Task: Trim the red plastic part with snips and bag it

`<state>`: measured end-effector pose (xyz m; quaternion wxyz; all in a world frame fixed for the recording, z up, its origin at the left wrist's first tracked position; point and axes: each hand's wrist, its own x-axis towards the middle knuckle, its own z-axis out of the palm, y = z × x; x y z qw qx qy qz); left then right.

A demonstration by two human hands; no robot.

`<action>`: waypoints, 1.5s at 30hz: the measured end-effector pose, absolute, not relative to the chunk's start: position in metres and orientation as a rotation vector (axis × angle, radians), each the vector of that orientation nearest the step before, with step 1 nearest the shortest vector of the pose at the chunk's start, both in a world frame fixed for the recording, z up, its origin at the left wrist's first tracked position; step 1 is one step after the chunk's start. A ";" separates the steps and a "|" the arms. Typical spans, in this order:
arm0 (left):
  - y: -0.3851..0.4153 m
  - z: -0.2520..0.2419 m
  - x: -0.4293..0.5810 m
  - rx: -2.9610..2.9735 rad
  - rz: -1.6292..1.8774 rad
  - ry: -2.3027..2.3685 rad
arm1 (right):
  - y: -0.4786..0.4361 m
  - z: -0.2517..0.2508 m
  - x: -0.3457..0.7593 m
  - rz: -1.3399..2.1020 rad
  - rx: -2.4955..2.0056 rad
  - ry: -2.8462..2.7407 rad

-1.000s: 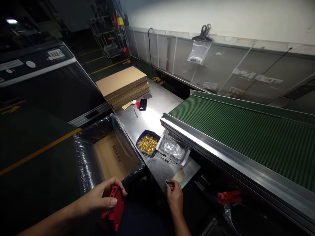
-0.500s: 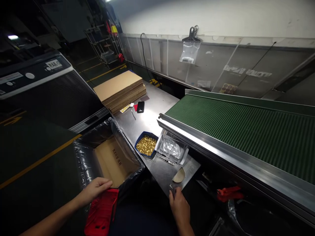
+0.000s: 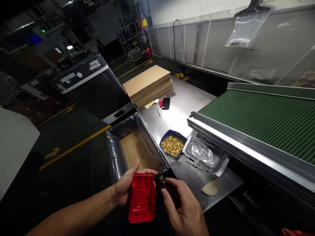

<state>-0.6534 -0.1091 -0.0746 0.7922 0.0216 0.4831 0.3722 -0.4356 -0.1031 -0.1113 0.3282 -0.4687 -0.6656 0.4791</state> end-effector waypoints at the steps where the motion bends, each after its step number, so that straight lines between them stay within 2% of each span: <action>1: -0.107 -0.069 -0.649 0.022 0.814 1.047 | -0.102 -0.096 -0.443 1.158 -1.127 -1.828; 5: -0.106 -0.055 -0.640 -0.047 0.832 1.098 | -0.101 -0.068 -0.468 0.956 -0.958 -2.055; 14: -0.111 -0.052 -0.640 -0.043 0.842 1.101 | -0.105 -0.063 -0.483 1.028 -1.015 -2.050; 26: -0.109 -0.052 -0.637 -0.061 0.744 1.073 | -0.091 -0.053 -0.477 0.800 -0.856 -2.190; 33: -0.109 -0.049 -0.634 -0.024 0.743 1.113 | -0.092 -0.053 -0.468 0.906 -0.824 -2.116; 45: -0.107 -0.050 -0.626 0.118 0.923 1.126 | -0.123 -0.057 -0.485 1.314 -1.204 -1.652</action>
